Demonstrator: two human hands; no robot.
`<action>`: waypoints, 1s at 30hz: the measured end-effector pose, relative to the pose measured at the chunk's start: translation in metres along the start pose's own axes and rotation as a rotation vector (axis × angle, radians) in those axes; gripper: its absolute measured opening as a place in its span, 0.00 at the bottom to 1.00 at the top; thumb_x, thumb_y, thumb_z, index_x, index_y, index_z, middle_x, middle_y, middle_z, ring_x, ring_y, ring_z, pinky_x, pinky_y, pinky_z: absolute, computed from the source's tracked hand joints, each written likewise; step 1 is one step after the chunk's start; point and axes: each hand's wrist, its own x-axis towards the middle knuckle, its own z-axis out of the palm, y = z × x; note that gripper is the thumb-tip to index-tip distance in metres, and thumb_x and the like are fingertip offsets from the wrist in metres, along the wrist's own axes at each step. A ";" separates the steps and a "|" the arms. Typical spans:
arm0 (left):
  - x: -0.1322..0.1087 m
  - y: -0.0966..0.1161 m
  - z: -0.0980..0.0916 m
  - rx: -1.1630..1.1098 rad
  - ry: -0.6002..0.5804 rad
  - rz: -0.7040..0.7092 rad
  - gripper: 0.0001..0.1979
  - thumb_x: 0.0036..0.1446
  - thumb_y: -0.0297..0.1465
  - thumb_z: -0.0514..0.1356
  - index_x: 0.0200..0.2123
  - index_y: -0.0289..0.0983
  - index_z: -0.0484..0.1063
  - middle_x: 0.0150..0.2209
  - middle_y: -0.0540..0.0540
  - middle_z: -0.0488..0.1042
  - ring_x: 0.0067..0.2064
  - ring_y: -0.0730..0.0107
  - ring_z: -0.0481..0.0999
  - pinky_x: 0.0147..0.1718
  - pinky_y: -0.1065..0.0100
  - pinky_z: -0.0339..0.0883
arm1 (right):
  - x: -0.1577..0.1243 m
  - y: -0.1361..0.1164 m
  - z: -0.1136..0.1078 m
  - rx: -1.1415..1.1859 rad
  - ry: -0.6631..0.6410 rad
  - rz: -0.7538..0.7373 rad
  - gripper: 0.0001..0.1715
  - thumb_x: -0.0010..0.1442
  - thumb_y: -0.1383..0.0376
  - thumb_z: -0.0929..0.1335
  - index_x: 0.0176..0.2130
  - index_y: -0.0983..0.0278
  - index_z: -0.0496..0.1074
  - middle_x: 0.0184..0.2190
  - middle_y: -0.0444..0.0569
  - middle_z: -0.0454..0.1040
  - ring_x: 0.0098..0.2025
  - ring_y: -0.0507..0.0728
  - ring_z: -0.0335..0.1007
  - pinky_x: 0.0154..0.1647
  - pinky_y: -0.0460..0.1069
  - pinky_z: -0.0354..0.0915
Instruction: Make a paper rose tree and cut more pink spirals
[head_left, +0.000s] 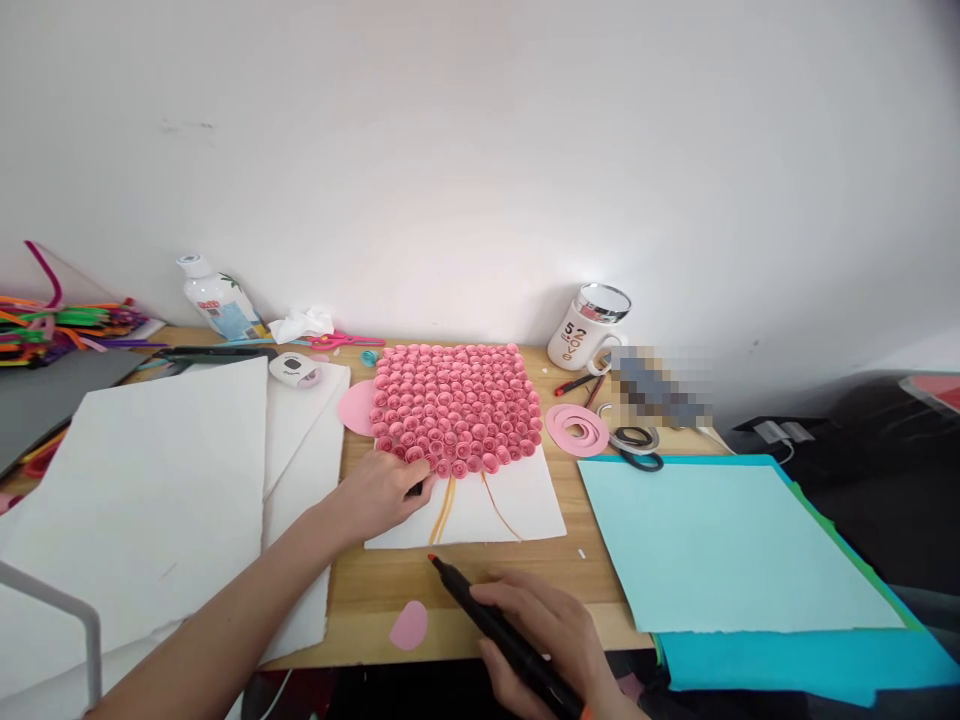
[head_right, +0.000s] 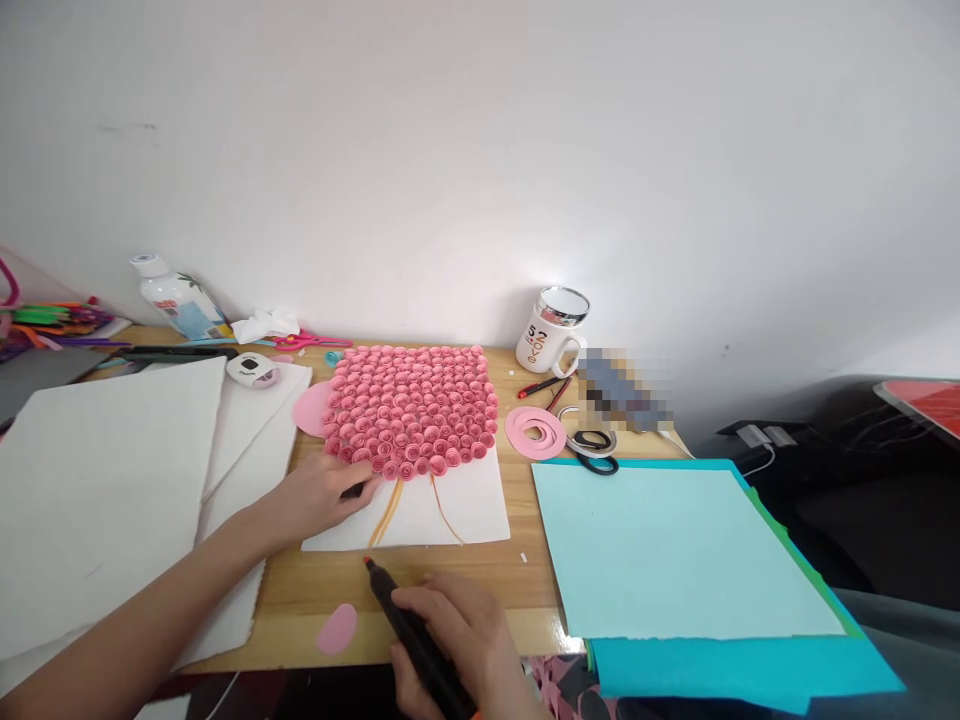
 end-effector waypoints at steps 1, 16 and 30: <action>0.000 0.000 0.000 0.004 -0.003 -0.002 0.13 0.58 0.26 0.50 0.21 0.36 0.65 0.15 0.54 0.61 0.17 0.76 0.59 0.19 0.71 0.48 | 0.002 -0.001 -0.004 0.035 -0.027 0.029 0.24 0.49 0.75 0.65 0.46 0.61 0.66 0.36 0.50 0.77 0.36 0.56 0.76 0.37 0.46 0.73; 0.000 0.003 -0.003 0.045 0.131 0.084 0.14 0.59 0.25 0.49 0.21 0.36 0.63 0.16 0.54 0.61 0.18 0.77 0.58 0.20 0.72 0.51 | 0.044 0.047 -0.028 0.078 -0.029 0.290 0.10 0.55 0.65 0.67 0.40 0.61 0.71 0.32 0.46 0.78 0.31 0.54 0.75 0.29 0.44 0.71; 0.000 0.002 0.000 0.040 0.050 0.101 0.13 0.60 0.26 0.50 0.22 0.36 0.65 0.16 0.53 0.63 0.19 0.76 0.60 0.21 0.71 0.52 | 0.043 0.036 -0.032 0.022 -0.067 0.206 0.09 0.56 0.66 0.66 0.39 0.59 0.71 0.31 0.44 0.78 0.30 0.54 0.75 0.32 0.46 0.70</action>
